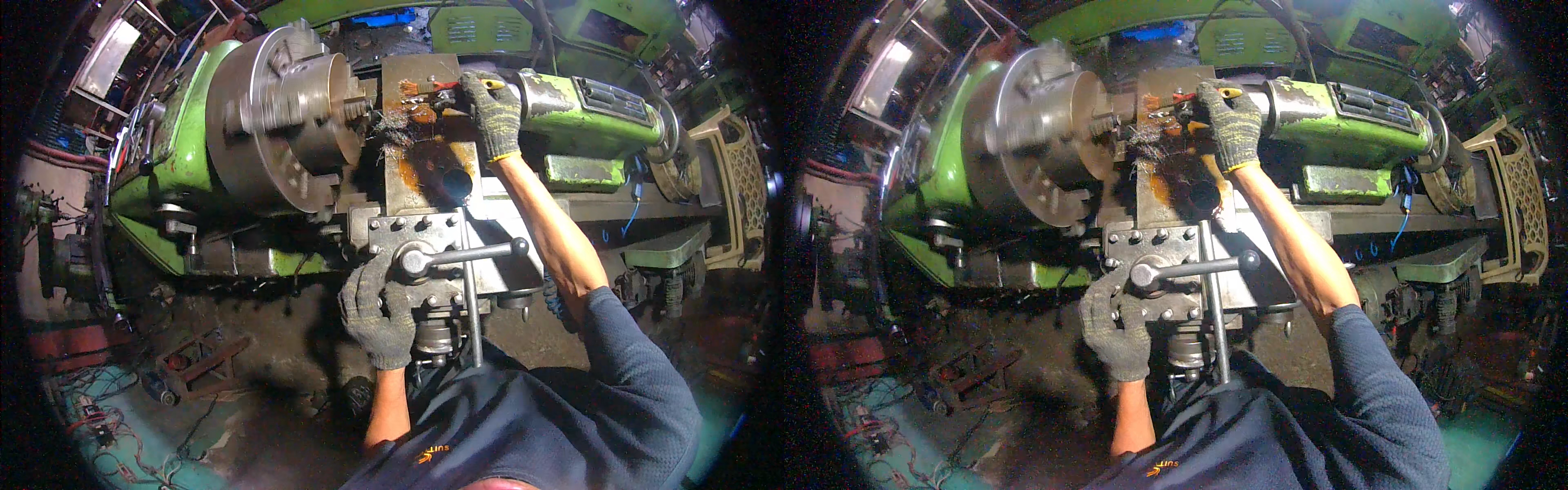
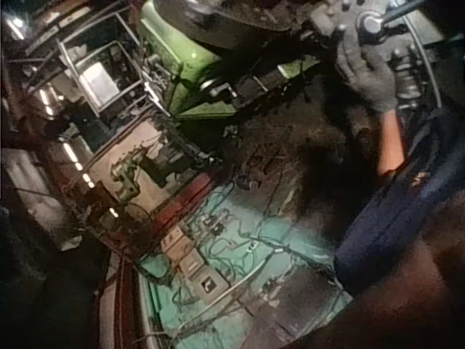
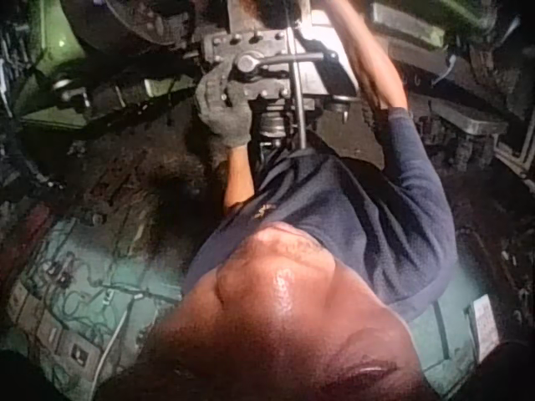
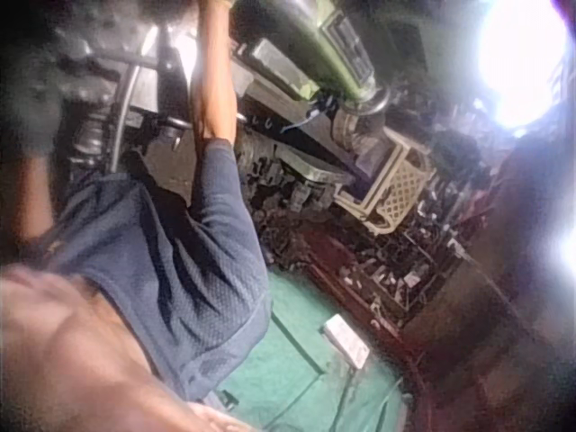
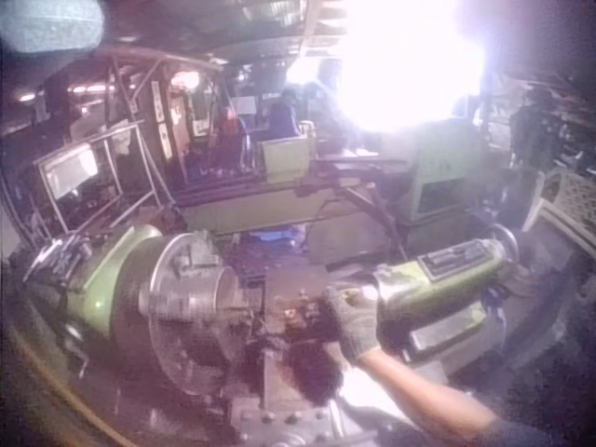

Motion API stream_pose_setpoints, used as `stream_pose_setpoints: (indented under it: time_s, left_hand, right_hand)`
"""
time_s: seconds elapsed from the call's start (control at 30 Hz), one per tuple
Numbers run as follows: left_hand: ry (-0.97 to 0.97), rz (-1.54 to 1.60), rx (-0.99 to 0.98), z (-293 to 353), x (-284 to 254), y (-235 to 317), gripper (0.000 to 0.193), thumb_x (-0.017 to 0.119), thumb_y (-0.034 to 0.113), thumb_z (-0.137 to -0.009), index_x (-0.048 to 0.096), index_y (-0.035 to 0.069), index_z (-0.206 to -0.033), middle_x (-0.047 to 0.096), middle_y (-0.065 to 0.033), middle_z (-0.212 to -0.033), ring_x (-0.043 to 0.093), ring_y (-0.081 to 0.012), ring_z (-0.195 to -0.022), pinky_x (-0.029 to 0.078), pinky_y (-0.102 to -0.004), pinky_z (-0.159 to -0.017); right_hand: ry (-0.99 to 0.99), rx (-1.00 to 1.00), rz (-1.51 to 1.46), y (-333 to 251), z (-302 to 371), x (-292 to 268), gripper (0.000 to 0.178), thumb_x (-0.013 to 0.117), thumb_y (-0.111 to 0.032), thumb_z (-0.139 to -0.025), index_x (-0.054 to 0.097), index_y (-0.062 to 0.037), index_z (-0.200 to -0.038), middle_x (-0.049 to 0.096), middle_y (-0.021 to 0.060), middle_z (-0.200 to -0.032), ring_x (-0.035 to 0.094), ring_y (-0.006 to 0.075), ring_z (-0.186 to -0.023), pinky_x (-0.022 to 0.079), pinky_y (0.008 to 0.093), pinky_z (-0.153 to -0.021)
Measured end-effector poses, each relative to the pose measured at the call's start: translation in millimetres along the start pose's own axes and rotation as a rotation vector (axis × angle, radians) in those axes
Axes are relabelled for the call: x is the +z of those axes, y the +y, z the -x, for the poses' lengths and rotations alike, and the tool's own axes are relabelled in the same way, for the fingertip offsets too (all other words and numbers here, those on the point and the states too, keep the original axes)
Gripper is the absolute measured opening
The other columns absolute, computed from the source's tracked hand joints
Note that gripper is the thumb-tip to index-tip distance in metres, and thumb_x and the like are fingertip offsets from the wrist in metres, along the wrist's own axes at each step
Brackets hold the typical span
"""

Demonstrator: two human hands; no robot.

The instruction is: The person operates a green industrial lathe to machine a cylindrical metal workpiece. They adjust the tool post and cross-slide, apply cutting fluid with a brush, and use a caliper to measure the workpiece diameter while the machine is running. The person also uses a compressed air nozzle to clear metal shavings from the work area.

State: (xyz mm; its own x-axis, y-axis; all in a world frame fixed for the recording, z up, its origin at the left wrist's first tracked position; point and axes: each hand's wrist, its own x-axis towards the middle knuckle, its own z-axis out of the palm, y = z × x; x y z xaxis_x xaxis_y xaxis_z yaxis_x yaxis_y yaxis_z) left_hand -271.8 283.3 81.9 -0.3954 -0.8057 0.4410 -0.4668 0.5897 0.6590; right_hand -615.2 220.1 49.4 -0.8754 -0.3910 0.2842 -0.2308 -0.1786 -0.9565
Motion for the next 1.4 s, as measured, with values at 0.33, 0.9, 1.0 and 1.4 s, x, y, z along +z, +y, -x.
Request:
stream_pose_setpoints:
  time_s: [0.33,0.9,1.0,1.4]
  left_hand:
    - [-0.027,0.02,-0.022,3,4,-10,0.033,0.064,0.017,-0.088,0.069,0.006,-0.119,0.068,-0.0136,-0.117,0.061,-0.0343,-0.107,0.047,-0.046,-0.096]
    - [-0.05,-0.015,0.021,7,1,-15,0.039,0.064,0.023,-0.09,0.066,0.006,-0.125,0.063,-0.0178,-0.119,0.059,-0.0387,-0.105,0.045,-0.0498,-0.093]
    - [-0.076,-0.035,0.026,6,0,-16,0.039,0.064,0.024,-0.091,0.066,0.006,-0.126,0.063,-0.0181,-0.119,0.059,-0.0388,-0.105,0.045,-0.0499,-0.093]
    - [-0.048,0.005,0.013,4,-1,-11,0.037,0.064,0.012,-0.085,0.069,0.002,-0.121,0.068,-0.0165,-0.116,0.06,-0.0361,-0.106,0.047,-0.0464,-0.095]
  right_hand:
    - [-0.015,-0.175,0.177,-5,17,-1,0.018,0.073,-0.016,-0.09,0.073,-0.0027,-0.103,0.074,0.0092,-0.092,0.07,0.0154,-0.082,0.055,0.0316,-0.077]
    - [-0.257,-0.145,0.135,-27,25,25,0.019,0.075,-0.013,-0.088,0.073,-0.0046,-0.105,0.074,0.0111,-0.098,0.073,0.0196,-0.089,0.057,0.032,-0.079]
    - [-0.314,-0.147,0.175,-18,21,31,0.019,0.075,-0.014,-0.088,0.074,-0.0046,-0.105,0.075,0.0089,-0.098,0.072,0.0177,-0.092,0.056,0.032,-0.083]
    - [-0.435,-0.127,0.144,0,6,37,0.019,0.074,-0.014,-0.089,0.073,-0.0042,-0.106,0.075,0.0087,-0.1,0.071,0.0152,-0.092,0.056,0.0301,-0.082]
